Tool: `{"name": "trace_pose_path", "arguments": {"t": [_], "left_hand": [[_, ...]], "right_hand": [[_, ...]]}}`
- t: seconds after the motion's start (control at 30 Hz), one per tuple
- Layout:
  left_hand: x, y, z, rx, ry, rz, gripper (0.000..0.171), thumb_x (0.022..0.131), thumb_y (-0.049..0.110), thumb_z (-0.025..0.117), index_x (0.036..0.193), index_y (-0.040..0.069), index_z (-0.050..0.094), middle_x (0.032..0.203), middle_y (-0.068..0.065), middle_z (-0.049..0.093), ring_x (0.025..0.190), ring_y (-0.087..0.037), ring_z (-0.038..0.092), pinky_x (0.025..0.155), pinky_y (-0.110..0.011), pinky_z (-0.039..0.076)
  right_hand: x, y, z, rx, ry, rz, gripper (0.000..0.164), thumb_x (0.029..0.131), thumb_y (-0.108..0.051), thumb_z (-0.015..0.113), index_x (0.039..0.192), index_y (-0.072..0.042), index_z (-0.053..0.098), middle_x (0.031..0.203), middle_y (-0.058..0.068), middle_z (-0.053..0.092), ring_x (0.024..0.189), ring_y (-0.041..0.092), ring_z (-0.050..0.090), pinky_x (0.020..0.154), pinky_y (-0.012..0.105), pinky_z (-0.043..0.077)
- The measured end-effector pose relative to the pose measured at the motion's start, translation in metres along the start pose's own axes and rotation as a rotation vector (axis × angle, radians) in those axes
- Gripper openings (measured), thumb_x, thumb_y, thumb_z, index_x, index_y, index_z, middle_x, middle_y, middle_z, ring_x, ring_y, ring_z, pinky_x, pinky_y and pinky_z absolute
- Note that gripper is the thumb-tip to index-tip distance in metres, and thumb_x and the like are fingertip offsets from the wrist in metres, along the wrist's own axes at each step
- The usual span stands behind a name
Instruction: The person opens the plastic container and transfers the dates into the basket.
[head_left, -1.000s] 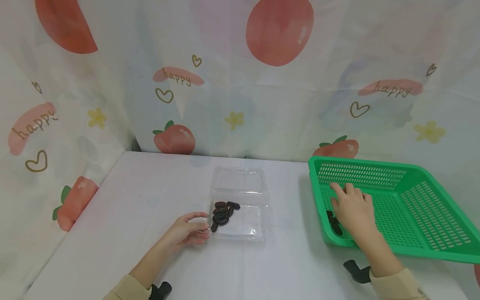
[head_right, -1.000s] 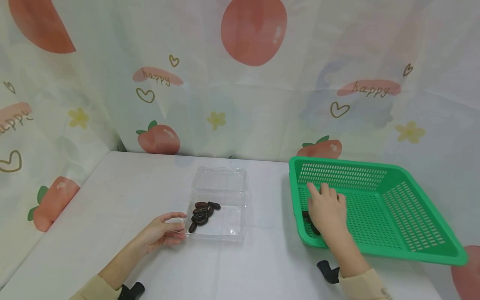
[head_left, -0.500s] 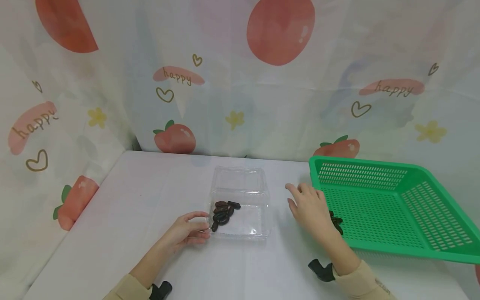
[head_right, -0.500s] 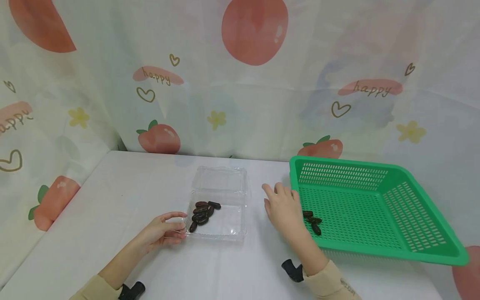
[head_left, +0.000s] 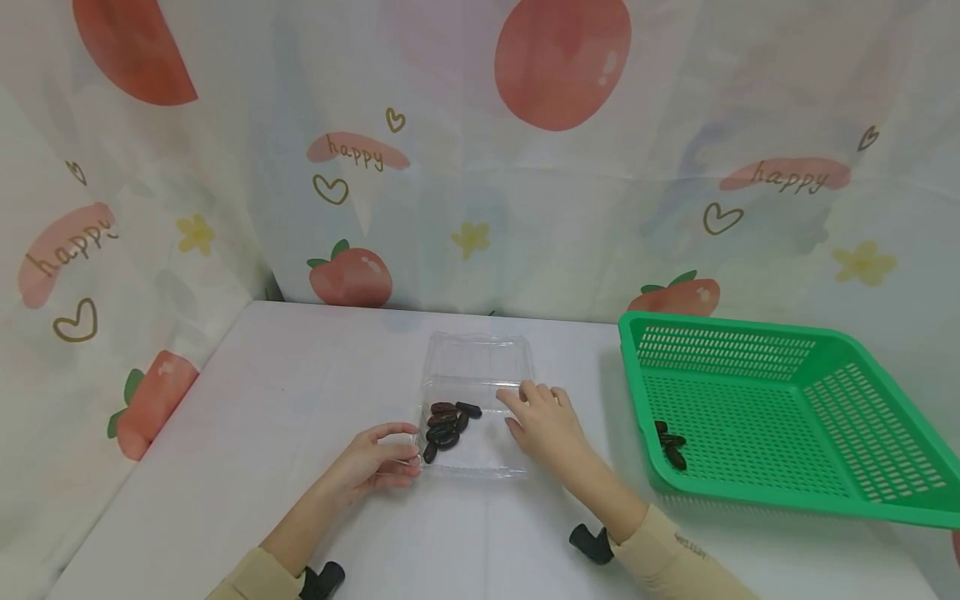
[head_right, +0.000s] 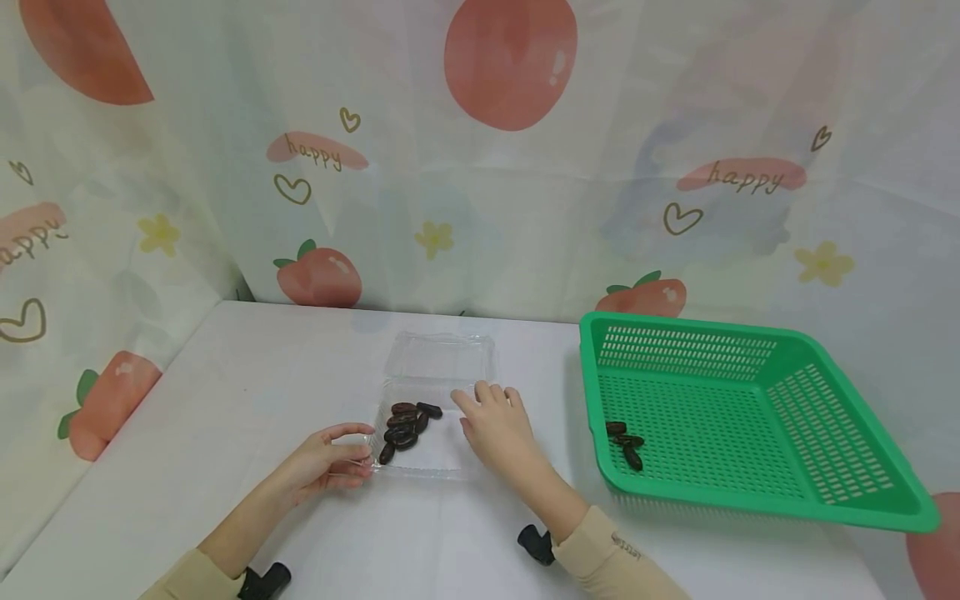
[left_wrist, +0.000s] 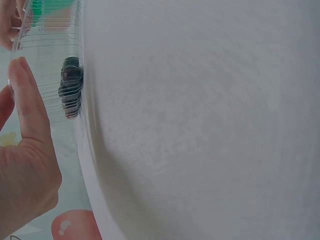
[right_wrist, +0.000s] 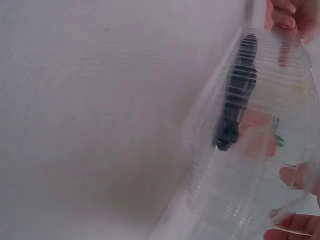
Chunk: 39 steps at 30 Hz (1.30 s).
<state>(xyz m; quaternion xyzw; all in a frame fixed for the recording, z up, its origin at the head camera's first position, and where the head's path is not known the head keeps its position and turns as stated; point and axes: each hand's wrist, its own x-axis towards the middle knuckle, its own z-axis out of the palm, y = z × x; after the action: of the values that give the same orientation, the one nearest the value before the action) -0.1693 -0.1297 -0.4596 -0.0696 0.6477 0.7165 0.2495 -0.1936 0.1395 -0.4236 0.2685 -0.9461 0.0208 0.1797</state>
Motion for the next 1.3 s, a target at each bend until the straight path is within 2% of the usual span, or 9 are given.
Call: {"name": "trace_pose_path", "arguments": {"t": [0.3, 0.57, 0.73, 0.9, 1.13, 1.3], "left_hand": [[-0.001, 0.002, 0.001, -0.006, 0.009, -0.012, 0.053, 0.081, 0.012, 0.068, 0.127, 0.000, 0.045, 0.079, -0.009, 0.068, 0.069, -0.018, 0.066, 0.064, -0.029, 0.056], [-0.001, 0.003, 0.001, -0.007, 0.009, -0.021, 0.053, 0.081, 0.013, 0.068, 0.127, 0.001, 0.045, 0.079, -0.009, 0.068, 0.069, -0.017, 0.066, 0.063, -0.029, 0.056], [-0.001, 0.003, 0.002, -0.006, 0.015, -0.026, 0.053, 0.081, 0.013, 0.068, 0.127, 0.001, 0.045, 0.080, -0.010, 0.069, 0.070, -0.017, 0.067, 0.064, -0.029, 0.056], [-0.001, 0.003, 0.002, 0.005, 0.019, -0.027, 0.052, 0.081, 0.013, 0.068, 0.127, 0.002, 0.045, 0.080, -0.010, 0.069, 0.071, -0.017, 0.067, 0.064, -0.029, 0.056], [-0.002, 0.003, 0.002, 0.011, 0.000, -0.010, 0.052, 0.084, 0.012, 0.065, 0.130, 0.000, 0.043, 0.080, -0.008, 0.069, 0.070, -0.015, 0.067, 0.064, -0.029, 0.056], [-0.003, 0.004, 0.002, 0.004, -0.009, -0.008, 0.053, 0.084, 0.012, 0.064, 0.131, 0.000, 0.042, 0.079, -0.007, 0.069, 0.070, -0.015, 0.067, 0.063, -0.029, 0.056]], "right_hand": [[0.011, -0.013, 0.020, 0.037, -0.084, -0.151, 0.034, 0.080, -0.026, 0.070, 0.111, -0.023, 0.058, 0.090, 0.001, 0.051, 0.084, 0.019, 0.051, 0.079, 0.037, 0.042], [0.018, -0.020, 0.027, 0.040, -0.170, -0.279, 0.034, 0.081, -0.031, 0.068, 0.113, -0.027, 0.057, 0.093, -0.003, 0.052, 0.086, 0.016, 0.052, 0.080, 0.034, 0.042], [0.022, -0.024, 0.029, 0.048, -0.211, -0.316, 0.032, 0.082, -0.032, 0.066, 0.113, -0.028, 0.057, 0.093, -0.003, 0.050, 0.087, 0.016, 0.052, 0.078, 0.033, 0.042], [0.025, -0.027, 0.031, 0.080, -0.248, -0.330, 0.029, 0.084, -0.030, 0.065, 0.112, -0.027, 0.058, 0.095, -0.003, 0.051, 0.091, 0.016, 0.052, 0.081, 0.034, 0.042], [0.027, -0.029, 0.036, 0.100, -0.227, -0.351, 0.022, 0.083, -0.028, 0.066, 0.104, -0.024, 0.063, 0.096, -0.002, 0.053, 0.092, 0.017, 0.054, 0.082, 0.036, 0.043], [0.028, -0.032, 0.039, 0.097, -0.241, -0.352, 0.020, 0.083, -0.032, 0.066, 0.100, -0.022, 0.065, 0.097, -0.002, 0.054, 0.091, 0.016, 0.053, 0.083, 0.035, 0.042]]}}
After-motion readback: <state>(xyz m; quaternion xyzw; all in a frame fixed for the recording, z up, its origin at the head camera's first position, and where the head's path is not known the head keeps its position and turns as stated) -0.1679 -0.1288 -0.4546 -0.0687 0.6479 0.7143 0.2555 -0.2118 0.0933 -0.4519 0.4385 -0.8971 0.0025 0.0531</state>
